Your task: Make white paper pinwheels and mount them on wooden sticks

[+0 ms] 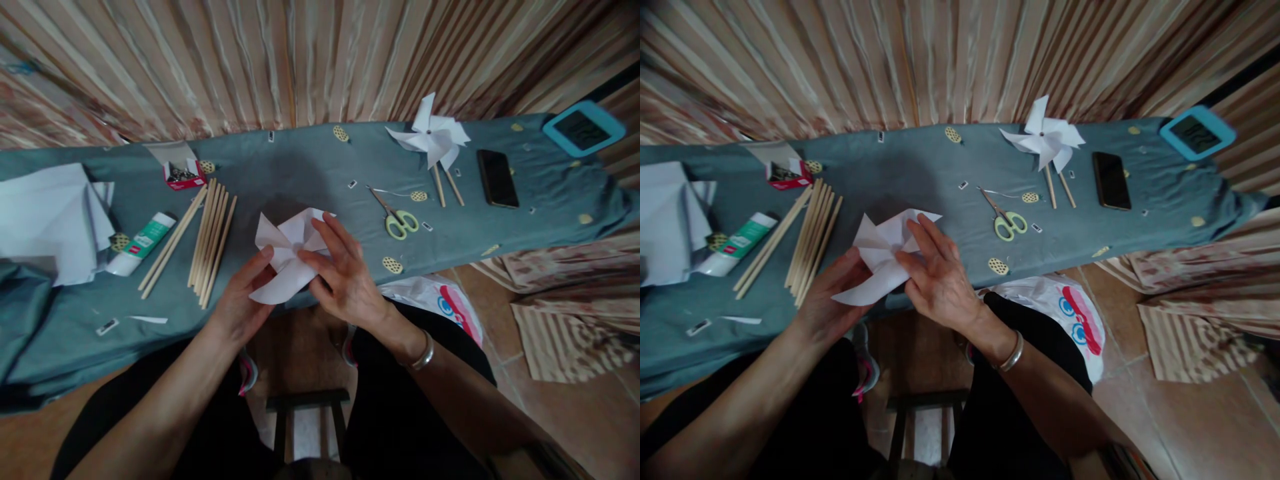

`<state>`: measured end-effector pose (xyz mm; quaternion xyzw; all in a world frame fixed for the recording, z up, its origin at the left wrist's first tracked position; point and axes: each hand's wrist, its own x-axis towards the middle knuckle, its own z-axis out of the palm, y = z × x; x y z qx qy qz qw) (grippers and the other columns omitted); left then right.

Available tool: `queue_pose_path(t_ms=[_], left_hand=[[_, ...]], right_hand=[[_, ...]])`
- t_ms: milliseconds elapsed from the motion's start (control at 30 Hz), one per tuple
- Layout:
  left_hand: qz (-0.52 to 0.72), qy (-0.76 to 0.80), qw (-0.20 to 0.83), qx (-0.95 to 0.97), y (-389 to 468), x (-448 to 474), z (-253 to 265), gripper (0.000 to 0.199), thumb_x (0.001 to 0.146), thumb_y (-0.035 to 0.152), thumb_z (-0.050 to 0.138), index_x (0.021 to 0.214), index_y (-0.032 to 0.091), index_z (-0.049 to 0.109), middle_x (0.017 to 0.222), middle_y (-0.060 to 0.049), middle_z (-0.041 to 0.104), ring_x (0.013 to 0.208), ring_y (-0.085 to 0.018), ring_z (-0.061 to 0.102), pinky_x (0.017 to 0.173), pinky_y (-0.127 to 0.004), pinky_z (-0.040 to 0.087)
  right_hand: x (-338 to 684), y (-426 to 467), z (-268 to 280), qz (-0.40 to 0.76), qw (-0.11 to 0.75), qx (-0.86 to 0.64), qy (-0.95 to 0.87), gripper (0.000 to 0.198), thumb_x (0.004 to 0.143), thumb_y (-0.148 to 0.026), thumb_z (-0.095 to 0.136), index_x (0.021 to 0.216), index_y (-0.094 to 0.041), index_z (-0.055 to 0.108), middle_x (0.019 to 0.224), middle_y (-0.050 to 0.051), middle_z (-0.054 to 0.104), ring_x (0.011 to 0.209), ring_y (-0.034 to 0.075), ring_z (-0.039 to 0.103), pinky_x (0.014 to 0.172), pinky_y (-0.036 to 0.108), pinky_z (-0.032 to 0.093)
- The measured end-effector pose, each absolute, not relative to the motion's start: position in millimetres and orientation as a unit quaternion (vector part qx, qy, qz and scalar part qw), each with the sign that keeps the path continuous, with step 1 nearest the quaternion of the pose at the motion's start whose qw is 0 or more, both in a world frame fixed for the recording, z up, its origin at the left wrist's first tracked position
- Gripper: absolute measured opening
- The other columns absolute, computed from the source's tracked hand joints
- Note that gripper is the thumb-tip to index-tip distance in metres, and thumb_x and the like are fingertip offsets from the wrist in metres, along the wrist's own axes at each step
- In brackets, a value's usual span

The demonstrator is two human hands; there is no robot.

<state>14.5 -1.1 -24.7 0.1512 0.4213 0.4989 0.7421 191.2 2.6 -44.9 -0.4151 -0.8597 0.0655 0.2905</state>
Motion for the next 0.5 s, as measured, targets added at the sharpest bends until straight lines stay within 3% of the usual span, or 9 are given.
queue_pose_path(t_ms=[200, 500], left_hand=[[0.478, 0.442, 0.738, 0.178, -1.0, 12.1, -23.4, 0.029, 0.059, 0.022, 0.087, 0.082, 0.012, 0.074, 0.079, -0.004, 0.076, 0.065, -0.013, 0.068, 0.065, -0.02, 0.053], [0.508, 0.467, 0.699, 0.186, -1.9, 11.8, -31.3, 0.028, 0.064, 0.018, 0.085, 0.09, 0.015, 0.075, 0.086, -0.003, 0.077, 0.072, -0.013, 0.071, 0.071, -0.02, 0.055]], right_hand=[[186.9, -6.1, -38.1, 0.04, 0.26, -0.405, -0.876, 0.048, 0.087, -0.02, 0.051, 0.135, -0.024, 0.05, 0.159, 0.008, 0.03, 0.151, 0.031, 0.017, 0.113, 0.053, 0.034], [185.8, -10.5, -37.8, 0.013, 0.252, -0.401, -0.881, 0.055, 0.088, -0.025, 0.052, 0.142, -0.027, 0.042, 0.161, 0.009, 0.023, 0.151, 0.031, 0.015, 0.113, 0.051, 0.033]])
